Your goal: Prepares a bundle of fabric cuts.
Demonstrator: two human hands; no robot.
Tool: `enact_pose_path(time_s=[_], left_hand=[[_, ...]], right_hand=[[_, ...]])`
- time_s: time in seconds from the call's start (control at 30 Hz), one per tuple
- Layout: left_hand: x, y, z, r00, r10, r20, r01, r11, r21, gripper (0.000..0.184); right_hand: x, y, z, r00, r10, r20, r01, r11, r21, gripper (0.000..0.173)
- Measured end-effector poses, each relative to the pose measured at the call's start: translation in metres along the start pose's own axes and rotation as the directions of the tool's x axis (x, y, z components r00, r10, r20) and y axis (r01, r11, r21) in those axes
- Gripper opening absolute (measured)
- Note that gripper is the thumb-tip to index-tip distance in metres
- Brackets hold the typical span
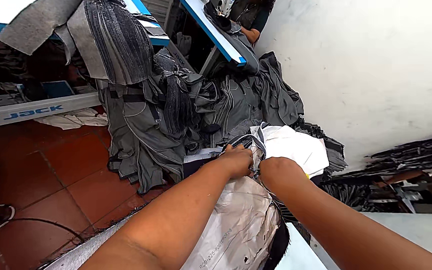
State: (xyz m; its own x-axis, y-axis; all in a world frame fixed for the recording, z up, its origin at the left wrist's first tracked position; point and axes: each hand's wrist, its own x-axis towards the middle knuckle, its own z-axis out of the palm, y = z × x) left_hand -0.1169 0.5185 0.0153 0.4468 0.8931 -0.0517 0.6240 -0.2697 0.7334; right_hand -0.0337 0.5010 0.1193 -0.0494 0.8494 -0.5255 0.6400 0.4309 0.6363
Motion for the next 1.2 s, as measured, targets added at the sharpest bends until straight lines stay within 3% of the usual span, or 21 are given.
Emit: enact_pose_path(time_s=[0.13, 0.23, 0.3, 0.4, 0.57, 0.8, 0.83, 0.87, 0.9, 0.97, 1.0, 1.03, 1.1, 1.13, 1.2], left_hand=[[0.002, -0.002, 0.002, 1.000, -0.015, -0.001, 0.015, 1.000, 0.009, 0.030], [0.002, -0.002, 0.003, 1.000, -0.017, -0.020, 0.016, 1.000, -0.019, 0.027], [0.001, -0.001, 0.003, 1.000, -0.016, -0.021, 0.016, 1.000, -0.027, 0.026], [0.000, -0.001, 0.001, 1.000, -0.015, -0.016, 0.015, 1.000, -0.019, 0.027], [0.001, -0.001, 0.001, 1.000, -0.012, -0.020, 0.011, 0.999, -0.036, 0.026], [0.000, 0.000, 0.000, 1.000, 0.000, -0.004, 0.000, 0.998, -0.061, 0.026], [0.000, 0.000, 0.000, 1.000, 0.008, 0.003, -0.008, 0.999, -0.051, 0.026], [0.000, 0.000, 0.000, 1.000, 0.019, 0.006, -0.019, 0.999, -0.045, 0.026], [0.000, -0.001, 0.001, 1.000, 0.028, 0.004, -0.028, 0.999, -0.040, 0.025], [0.000, -0.002, 0.003, 0.999, 0.036, -0.001, -0.036, 0.999, -0.033, 0.024], [0.000, -0.003, 0.003, 0.999, 0.035, -0.002, -0.035, 0.999, -0.028, 0.025], [0.000, -0.004, 0.003, 0.999, 0.035, -0.005, -0.035, 0.999, -0.025, 0.025], [0.000, -0.004, 0.003, 0.999, 0.037, -0.008, -0.037, 0.999, -0.029, 0.025], [-0.001, -0.004, 0.004, 0.999, 0.042, -0.013, -0.042, 0.999, -0.028, 0.025], [-0.002, -0.002, 0.003, 0.999, 0.041, -0.021, -0.041, 0.999, 0.000, 0.027]], right_hand=[[0.040, 0.039, 0.032, 0.997, -0.078, 0.005, 0.069, 0.910, 0.409, 0.041], [0.045, 0.048, 0.060, 0.999, -0.034, 0.040, -0.012, 0.594, 0.804, 0.035], [0.037, 0.044, 0.064, 0.996, 0.010, 0.090, -0.087, 0.365, 0.927, 0.032], [0.035, 0.038, 0.069, 0.993, 0.075, 0.093, -0.106, 0.211, 0.972, 0.030], [0.035, 0.034, 0.094, 0.985, 0.167, -0.031, 0.046, -0.082, 0.996, 0.019], [0.031, 0.034, 0.110, 0.978, 0.147, -0.147, 0.190, -0.344, 0.920, 0.010], [0.032, 0.036, 0.114, 0.976, 0.136, -0.172, 0.207, -0.314, 0.927, 0.009], [0.034, 0.039, 0.116, 0.972, 0.110, -0.206, 0.224, -0.201, 0.954, 0.009], [0.035, 0.048, 0.114, 0.969, 0.061, -0.238, 0.236, 0.026, 0.971, 0.013], [0.033, 0.068, 0.095, 0.975, -0.015, -0.220, 0.193, 0.542, 0.818, 0.033], [0.027, 0.075, 0.082, 0.975, -0.009, -0.223, 0.168, 0.685, 0.709, 0.041], [0.021, 0.079, 0.072, 0.950, 0.030, -0.310, 0.184, 0.750, 0.636, 0.043], [0.014, 0.074, 0.056, 0.830, 0.035, -0.557, 0.330, 0.775, 0.539, 0.029], [0.015, 0.066, 0.050, 0.791, -0.040, -0.610, 0.416, 0.768, 0.488, 0.019], [0.021, 0.050, 0.043, 0.794, -0.245, -0.556, 0.491, 0.798, 0.350, 0.018]])
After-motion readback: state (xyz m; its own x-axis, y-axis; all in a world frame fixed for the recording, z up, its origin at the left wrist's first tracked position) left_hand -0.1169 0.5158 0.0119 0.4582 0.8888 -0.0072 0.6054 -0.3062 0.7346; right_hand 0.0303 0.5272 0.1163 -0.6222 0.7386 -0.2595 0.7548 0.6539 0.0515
